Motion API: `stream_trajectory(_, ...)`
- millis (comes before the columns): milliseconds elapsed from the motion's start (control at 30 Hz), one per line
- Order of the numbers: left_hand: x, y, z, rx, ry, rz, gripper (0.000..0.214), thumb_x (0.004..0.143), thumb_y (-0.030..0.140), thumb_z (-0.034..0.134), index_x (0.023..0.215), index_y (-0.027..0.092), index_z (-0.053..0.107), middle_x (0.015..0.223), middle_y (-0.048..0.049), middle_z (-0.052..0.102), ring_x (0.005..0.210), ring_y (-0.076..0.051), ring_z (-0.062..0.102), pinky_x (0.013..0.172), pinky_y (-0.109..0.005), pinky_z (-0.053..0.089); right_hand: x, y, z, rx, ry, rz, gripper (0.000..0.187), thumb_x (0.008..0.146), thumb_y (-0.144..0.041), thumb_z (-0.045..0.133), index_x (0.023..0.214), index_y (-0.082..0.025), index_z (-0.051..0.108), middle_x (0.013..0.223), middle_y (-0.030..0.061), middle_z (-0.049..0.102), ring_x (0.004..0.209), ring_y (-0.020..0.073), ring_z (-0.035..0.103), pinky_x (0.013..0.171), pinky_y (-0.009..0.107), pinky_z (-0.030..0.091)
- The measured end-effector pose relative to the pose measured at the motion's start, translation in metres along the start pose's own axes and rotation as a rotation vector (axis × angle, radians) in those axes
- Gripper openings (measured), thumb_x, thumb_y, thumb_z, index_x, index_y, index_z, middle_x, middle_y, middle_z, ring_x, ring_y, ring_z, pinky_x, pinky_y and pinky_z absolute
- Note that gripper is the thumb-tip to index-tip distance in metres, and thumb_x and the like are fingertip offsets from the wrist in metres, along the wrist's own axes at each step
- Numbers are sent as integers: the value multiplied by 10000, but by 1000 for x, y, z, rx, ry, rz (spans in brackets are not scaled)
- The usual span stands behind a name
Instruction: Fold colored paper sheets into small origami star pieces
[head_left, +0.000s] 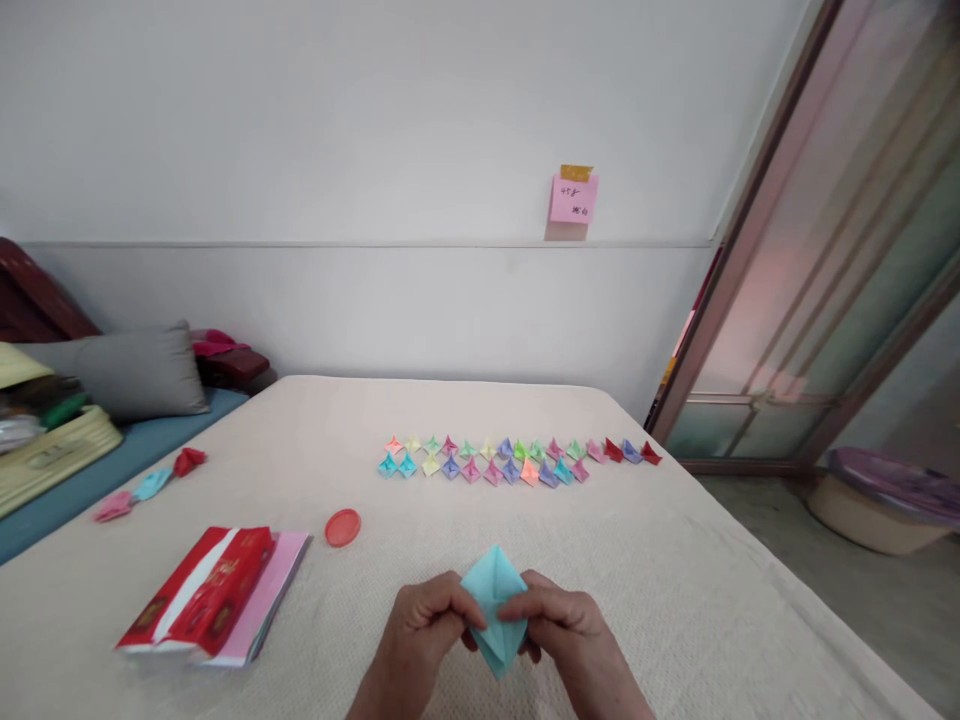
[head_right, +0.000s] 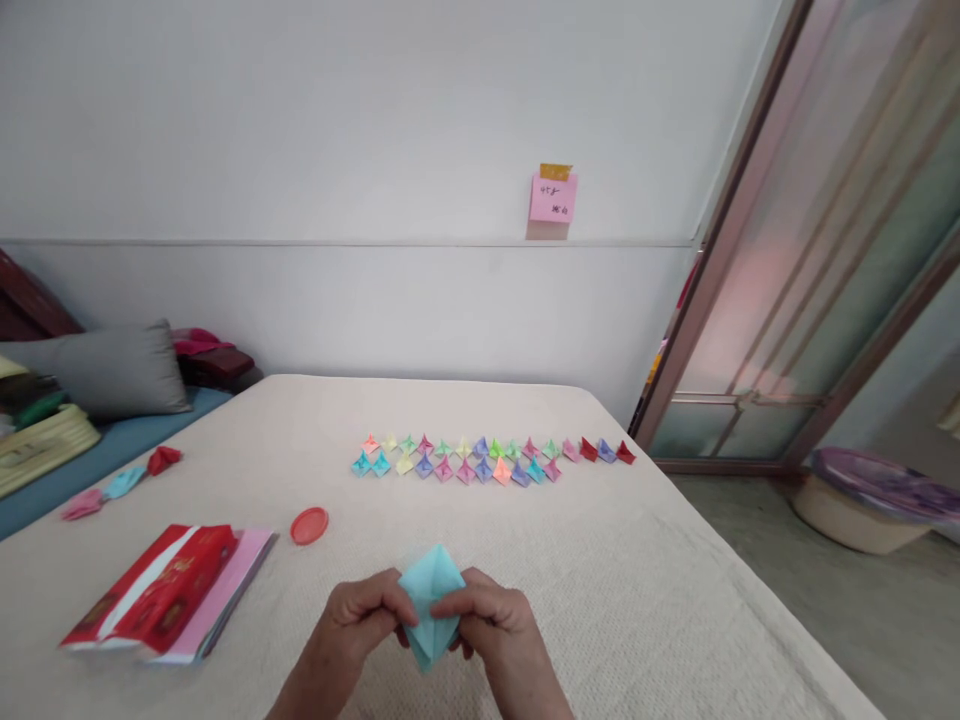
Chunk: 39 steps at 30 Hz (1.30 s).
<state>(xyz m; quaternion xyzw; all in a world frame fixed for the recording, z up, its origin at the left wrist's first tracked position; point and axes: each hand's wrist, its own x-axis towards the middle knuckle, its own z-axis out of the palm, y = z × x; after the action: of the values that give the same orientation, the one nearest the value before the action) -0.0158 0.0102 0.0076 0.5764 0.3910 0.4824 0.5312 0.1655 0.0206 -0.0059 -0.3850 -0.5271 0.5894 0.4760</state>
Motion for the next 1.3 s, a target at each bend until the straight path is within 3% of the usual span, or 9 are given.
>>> stream_trajectory(167, 1, -2, 0, -37, -7, -33, 227, 725, 59, 478, 637, 169, 657, 590, 5, 619, 615, -151, 573, 615, -259, 427, -1, 2, 4, 57, 108, 30, 395, 575, -78, 551, 867, -247, 757, 692, -7, 657, 471, 95, 505, 426, 211, 342)
stream_trajectory(333, 0, -4, 0, -75, 16, -41, 224, 736, 60, 474, 632, 168, 641, 590, 8, 615, 614, -145, 565, 611, -251, 413, 0, 5, 5, 33, 147, 102, 322, 555, -93, 548, 769, -207, 760, 533, -25, 594, 425, 95, 474, 416, 216, 322)
stream_trajectory(567, 1, -3, 0, -24, 6, -36, 250, 727, 48, 449, 608, 174, 629, 579, 12, 607, 609, -140, 557, 609, -243, 398, -1, 1, 6, 28, 151, -11, 272, 587, -92, 540, 658, -223, 769, 587, -35, 455, 485, 89, 437, 441, 225, 302)
stream_trajectory(800, 0, 1, 0, 68, -12, 3, 262, 707, 38, 442, 591, 176, 632, 590, 9, 602, 622, -144, 537, 623, -250, 389, -2, 2, 4, 80, 80, 14, 241, 602, -96, 537, 624, -205, 751, 619, -29, 459, 499, 91, 457, 463, 233, 308)
stream_trajectory(1000, -1, 5, -1, 180, -18, 36, 261, 701, 45, 438, 583, 175, 631, 603, 0, 587, 635, -154, 530, 632, -260, 382, -2, -3, 7, 89, 98, 21, 231, 596, -90, 511, 582, -185, 721, 619, -29, 468, 504, 89, 455, 490, 235, 317)
stream_trajectory(1300, 1, 5, 2, 284, -14, 63, 196, 669, 73, 452, 583, 168, 601, 589, 14, 511, 581, -131, 457, 559, -241, 328, 1, 0, 2, 27, 67, 11, 226, 653, -111, 493, 647, -180, 709, 657, -17, 495, 545, 108, 474, 527, 250, 346)
